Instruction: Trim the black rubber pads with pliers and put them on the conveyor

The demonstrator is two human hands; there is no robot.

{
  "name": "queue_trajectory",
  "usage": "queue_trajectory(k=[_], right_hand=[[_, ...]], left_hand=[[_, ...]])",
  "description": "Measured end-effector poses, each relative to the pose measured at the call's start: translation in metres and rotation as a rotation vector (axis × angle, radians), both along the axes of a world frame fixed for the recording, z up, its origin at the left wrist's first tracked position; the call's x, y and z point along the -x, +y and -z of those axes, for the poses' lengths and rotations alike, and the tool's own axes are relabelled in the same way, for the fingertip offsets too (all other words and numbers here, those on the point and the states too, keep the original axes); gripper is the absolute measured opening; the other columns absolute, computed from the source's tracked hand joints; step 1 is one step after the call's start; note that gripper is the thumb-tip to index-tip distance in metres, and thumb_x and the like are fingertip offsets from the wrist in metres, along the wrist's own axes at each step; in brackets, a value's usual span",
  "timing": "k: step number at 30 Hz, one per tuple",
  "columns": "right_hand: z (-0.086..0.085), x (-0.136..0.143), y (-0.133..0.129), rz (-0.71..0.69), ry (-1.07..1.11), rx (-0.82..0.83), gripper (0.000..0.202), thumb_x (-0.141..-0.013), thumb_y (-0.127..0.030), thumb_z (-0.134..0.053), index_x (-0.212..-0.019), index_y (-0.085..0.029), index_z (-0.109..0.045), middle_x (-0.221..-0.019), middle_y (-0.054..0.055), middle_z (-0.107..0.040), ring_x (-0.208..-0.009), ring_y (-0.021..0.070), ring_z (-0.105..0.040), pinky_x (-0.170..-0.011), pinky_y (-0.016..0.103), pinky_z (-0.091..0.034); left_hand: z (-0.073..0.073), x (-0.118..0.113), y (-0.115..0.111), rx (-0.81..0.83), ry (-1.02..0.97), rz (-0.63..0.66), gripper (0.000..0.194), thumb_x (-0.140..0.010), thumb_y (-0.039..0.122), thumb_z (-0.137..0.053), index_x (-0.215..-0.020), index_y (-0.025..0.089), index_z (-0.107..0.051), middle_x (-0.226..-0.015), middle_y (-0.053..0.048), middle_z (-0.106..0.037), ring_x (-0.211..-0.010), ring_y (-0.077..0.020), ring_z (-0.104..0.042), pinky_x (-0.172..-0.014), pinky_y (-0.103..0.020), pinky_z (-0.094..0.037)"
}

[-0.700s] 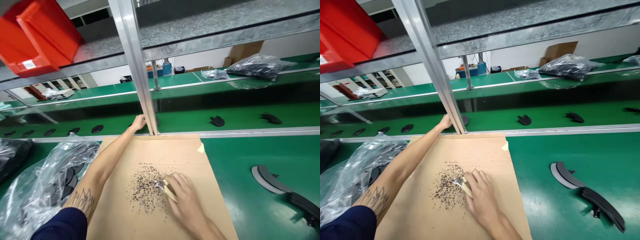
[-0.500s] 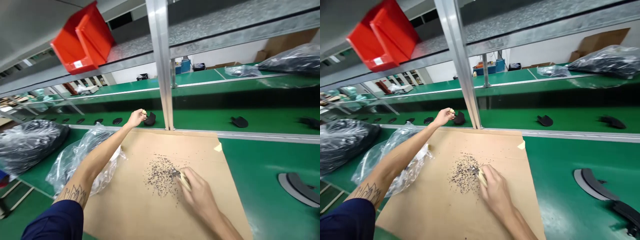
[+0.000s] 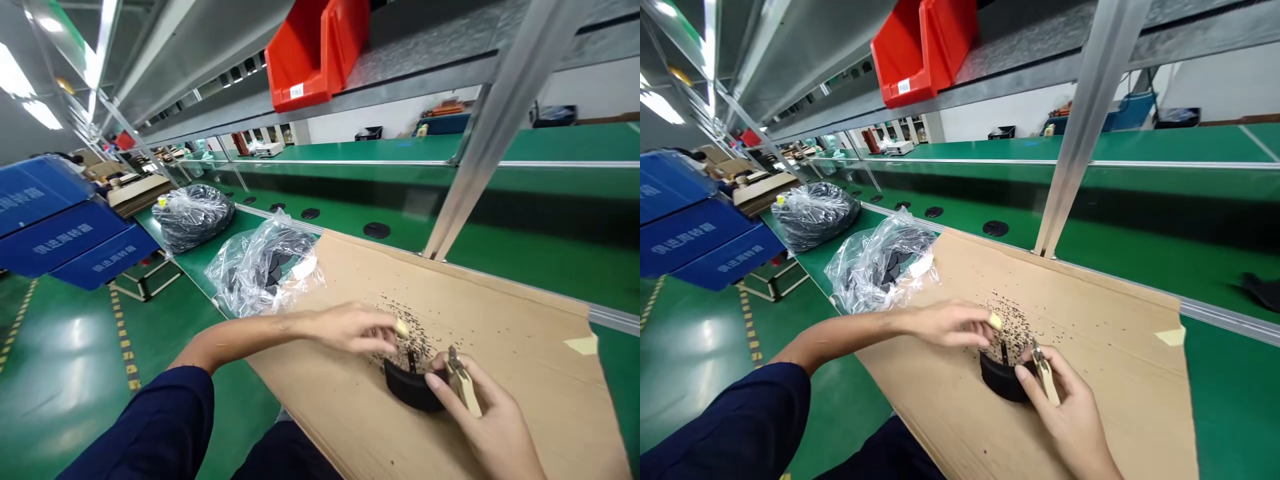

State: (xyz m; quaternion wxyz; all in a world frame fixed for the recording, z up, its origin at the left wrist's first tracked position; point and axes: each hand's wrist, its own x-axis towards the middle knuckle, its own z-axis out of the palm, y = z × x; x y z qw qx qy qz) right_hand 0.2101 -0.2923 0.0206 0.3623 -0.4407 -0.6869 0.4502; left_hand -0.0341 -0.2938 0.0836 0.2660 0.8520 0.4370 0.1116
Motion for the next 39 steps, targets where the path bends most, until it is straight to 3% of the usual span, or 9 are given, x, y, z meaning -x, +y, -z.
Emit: queue_trajectory(k=[3, 9, 14, 18, 24, 28, 31, 35, 39], right_hand=[[0.002, -0.001, 0.004, 0.097, 0.02, 0.028, 0.037, -0.073, -0.06, -0.072, -0.08, -0.024, -0.063, -0.077, 0.003, -0.068, -0.076, 0.0229, -0.066, -0.073, 0.03, -0.055], [-0.001, -0.003, 0.002, 0.148, 0.092, 0.055, 0.032, -0.076, -0.052, -0.072, -0.082, -0.023, -0.062, -0.079, 0.003, -0.067, -0.078, 0.0228, -0.065, -0.072, 0.032, -0.054], [-0.002, -0.002, -0.002, 0.148, 0.115, 0.099, 0.03, -0.076, -0.05, -0.072, -0.082, -0.023, -0.061, -0.077, 0.002, -0.064, -0.076, 0.0213, -0.062, -0.074, 0.032, -0.052], [-0.002, -0.003, -0.002, 0.151, 0.133, 0.114, 0.031, -0.075, -0.051, -0.073, -0.082, -0.023, -0.061, -0.078, 0.002, -0.064, -0.077, 0.0215, -0.062, -0.075, 0.033, -0.052], [-0.005, -0.004, -0.002, 0.183, 0.17, 0.174, 0.031, -0.074, -0.05, -0.074, -0.083, -0.022, -0.063, -0.078, 0.002, -0.063, -0.076, 0.0213, -0.06, -0.072, 0.032, -0.049], [-0.005, -0.003, -0.005, 0.174, 0.215, 0.226, 0.031, -0.073, -0.048, -0.076, -0.084, -0.022, -0.063, -0.079, 0.001, -0.061, -0.074, 0.0192, -0.057, -0.069, 0.031, -0.047], [-0.004, -0.001, -0.009, 0.15, 0.254, 0.263, 0.03, -0.074, -0.046, -0.076, -0.085, -0.022, -0.062, -0.079, 0.0, -0.059, -0.072, 0.0167, -0.054, -0.068, 0.03, -0.044], [-0.003, 0.001, -0.013, 0.143, 0.267, 0.294, 0.03, -0.075, -0.045, -0.075, -0.086, -0.022, -0.06, -0.079, -0.001, -0.058, -0.07, 0.0153, -0.052, -0.067, 0.029, -0.043], [-0.003, 0.001, -0.014, 0.135, 0.252, 0.304, 0.032, -0.078, -0.048, -0.073, -0.089, -0.021, -0.058, -0.077, -0.001, -0.057, -0.067, 0.0144, -0.05, -0.065, 0.028, -0.043]], left_hand=[[-0.009, 0.05, 0.01, -0.028, 0.535, -0.346, 0.024, -0.102, 0.031, -0.048, -0.111, 0.022, -0.069, -0.105, -0.004, -0.075, -0.095, -0.0173, -0.071, -0.087, -0.027, -0.055], [0.008, 0.153, 0.021, -0.009, 0.961, -0.648, 0.03, -0.097, 0.035, -0.062, -0.115, 0.011, -0.064, -0.113, -0.011, -0.068, -0.105, -0.0226, -0.066, -0.094, -0.044, -0.056], [0.034, 0.18, 0.015, -0.042, 1.04, -0.707, 0.036, -0.097, 0.038, -0.061, -0.124, 0.014, -0.059, -0.119, -0.009, -0.064, -0.105, -0.0216, -0.065, -0.094, -0.044, -0.056], [0.032, 0.179, 0.016, -0.149, 0.964, -0.728, 0.026, -0.096, 0.025, -0.056, -0.115, 0.008, -0.062, -0.101, -0.014, -0.069, -0.099, -0.0257, -0.067, -0.094, -0.044, -0.052], [0.011, 0.151, 0.008, -0.324, 0.655, -0.756, 0.034, -0.094, 0.026, -0.043, -0.117, 0.011, -0.063, -0.095, -0.015, -0.07, -0.096, -0.0295, -0.069, -0.085, -0.04, -0.054], [0.02, 0.088, -0.002, -0.1, -0.365, -0.647, 0.043, -0.091, 0.046, -0.056, -0.119, 0.013, -0.06, -0.104, -0.012, -0.071, -0.085, -0.022, -0.071, -0.068, -0.029, -0.058], [0.035, 0.032, -0.005, 0.199, -0.79, -0.501, 0.056, -0.083, 0.044, -0.072, -0.128, 0.017, -0.053, -0.11, -0.012, -0.071, -0.077, -0.0176, -0.07, -0.057, -0.024, -0.059], [0.056, -0.019, -0.006, 0.255, -0.891, -0.402, 0.051, -0.088, 0.038, -0.067, -0.13, 0.017, -0.047, -0.108, -0.01, -0.071, -0.077, -0.0143, -0.071, -0.064, -0.024, -0.061], [0.074, -0.035, -0.009, -0.332, -0.686, -0.355, 0.035, -0.09, 0.022, -0.064, -0.123, 0.017, -0.055, -0.111, -0.008, -0.07, -0.095, -0.0152, -0.07, -0.079, -0.024, -0.058]])
